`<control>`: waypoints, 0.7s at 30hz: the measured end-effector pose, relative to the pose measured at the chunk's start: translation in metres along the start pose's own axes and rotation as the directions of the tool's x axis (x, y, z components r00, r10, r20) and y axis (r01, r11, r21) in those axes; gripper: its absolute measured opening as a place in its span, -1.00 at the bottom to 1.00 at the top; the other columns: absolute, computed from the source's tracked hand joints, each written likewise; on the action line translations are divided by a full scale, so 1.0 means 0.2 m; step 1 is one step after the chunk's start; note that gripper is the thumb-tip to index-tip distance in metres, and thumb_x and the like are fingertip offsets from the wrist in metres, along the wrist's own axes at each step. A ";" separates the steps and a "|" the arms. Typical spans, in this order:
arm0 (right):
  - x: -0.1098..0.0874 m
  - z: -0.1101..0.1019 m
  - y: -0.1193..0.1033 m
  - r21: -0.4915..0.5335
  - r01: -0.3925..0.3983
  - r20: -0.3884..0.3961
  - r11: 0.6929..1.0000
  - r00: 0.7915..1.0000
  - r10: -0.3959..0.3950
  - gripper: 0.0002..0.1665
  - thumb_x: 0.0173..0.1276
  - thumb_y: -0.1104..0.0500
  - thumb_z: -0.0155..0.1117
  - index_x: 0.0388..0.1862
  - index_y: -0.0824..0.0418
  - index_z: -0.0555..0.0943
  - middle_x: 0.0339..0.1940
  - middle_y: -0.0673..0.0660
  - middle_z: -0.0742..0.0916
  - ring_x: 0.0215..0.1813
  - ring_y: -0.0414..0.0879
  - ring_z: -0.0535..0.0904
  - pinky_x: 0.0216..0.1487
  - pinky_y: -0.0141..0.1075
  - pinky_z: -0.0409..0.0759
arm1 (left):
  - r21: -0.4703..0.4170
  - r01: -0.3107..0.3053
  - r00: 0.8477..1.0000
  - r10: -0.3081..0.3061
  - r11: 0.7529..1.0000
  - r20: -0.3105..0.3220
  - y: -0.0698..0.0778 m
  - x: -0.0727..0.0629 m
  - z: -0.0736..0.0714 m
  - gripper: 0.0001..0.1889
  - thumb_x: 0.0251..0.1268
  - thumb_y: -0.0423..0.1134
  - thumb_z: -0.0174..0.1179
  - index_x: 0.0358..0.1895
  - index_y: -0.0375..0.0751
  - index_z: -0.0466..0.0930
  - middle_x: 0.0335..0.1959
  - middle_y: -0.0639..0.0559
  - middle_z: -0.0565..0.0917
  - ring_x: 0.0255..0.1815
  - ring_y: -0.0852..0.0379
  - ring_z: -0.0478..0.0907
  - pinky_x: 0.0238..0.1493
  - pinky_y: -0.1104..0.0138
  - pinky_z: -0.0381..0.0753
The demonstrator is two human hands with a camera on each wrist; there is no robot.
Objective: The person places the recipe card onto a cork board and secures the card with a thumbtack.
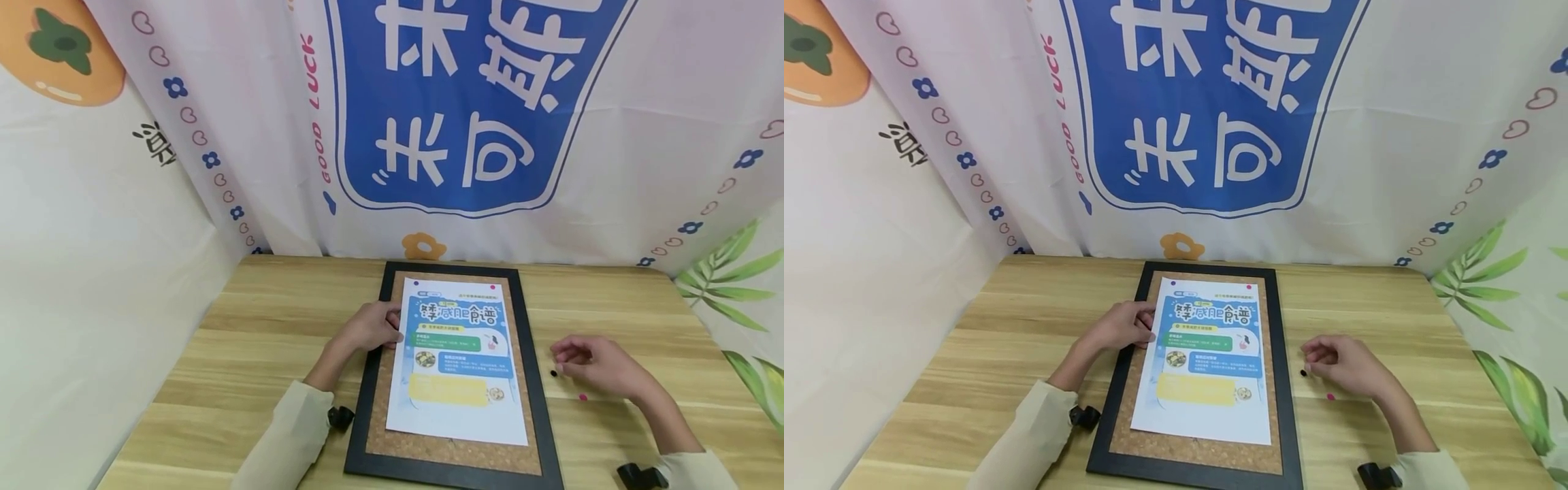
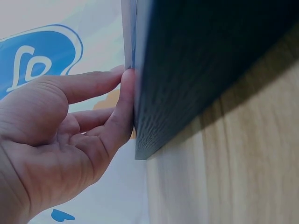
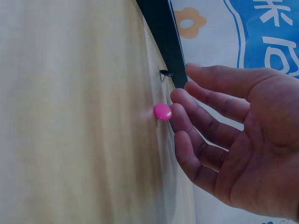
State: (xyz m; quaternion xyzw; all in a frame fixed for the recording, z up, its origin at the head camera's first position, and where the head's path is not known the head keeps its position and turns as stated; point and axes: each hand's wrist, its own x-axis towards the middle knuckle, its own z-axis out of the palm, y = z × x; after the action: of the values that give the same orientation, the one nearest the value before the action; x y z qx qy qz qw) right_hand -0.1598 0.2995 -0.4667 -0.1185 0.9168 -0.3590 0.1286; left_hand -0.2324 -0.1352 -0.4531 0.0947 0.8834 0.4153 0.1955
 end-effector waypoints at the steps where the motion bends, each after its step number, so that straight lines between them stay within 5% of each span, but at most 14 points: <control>1: -0.01 0.00 0.00 0.009 -0.006 0.001 1.000 1.000 0.006 -0.61 0.42 0.19 0.47 0.16 0.33 0.71 -0.10 0.07 0.79 -0.10 -0.21 0.68 -0.11 -0.43 0.72 | 0.002 -0.002 1.000 0.002 1.000 -0.001 0.00 0.00 0.00 -0.50 0.34 -0.53 0.38 0.33 -0.27 0.62 -0.21 -0.13 0.64 -0.35 0.09 0.70 -0.30 0.35 0.79; 12: -0.06 0.06 -0.01 0.047 -0.021 -0.005 0.999 1.000 0.021 -0.64 0.39 0.21 0.50 0.11 0.29 0.73 -0.12 0.08 0.79 -0.15 -0.23 0.67 -0.19 -0.38 0.75 | -0.003 -0.006 1.000 0.006 1.000 0.005 0.00 0.00 0.00 -0.51 0.35 -0.53 0.37 0.33 -0.28 0.62 -0.22 -0.13 0.63 -0.34 0.09 0.69 -0.29 0.35 0.79; 21: -0.06 0.11 -0.04 -0.051 -0.009 -0.091 0.999 0.996 0.005 -0.75 0.39 0.21 0.52 0.01 0.22 0.78 -0.21 0.00 0.82 -0.28 -0.31 0.65 -0.32 -0.38 0.70 | 0.004 -0.012 1.000 0.012 1.000 0.009 -0.01 0.01 0.00 -0.53 0.34 -0.53 0.37 0.30 -0.27 0.63 -0.23 -0.12 0.63 -0.35 0.09 0.69 -0.31 0.36 0.78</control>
State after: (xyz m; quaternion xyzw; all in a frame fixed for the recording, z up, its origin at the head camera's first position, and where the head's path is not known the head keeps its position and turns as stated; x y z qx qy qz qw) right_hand -0.1406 0.2844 -0.4752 -0.1021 0.9311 -0.3397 0.0849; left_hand -0.2340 -0.1363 -0.4542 0.1021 0.8828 0.4140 0.1969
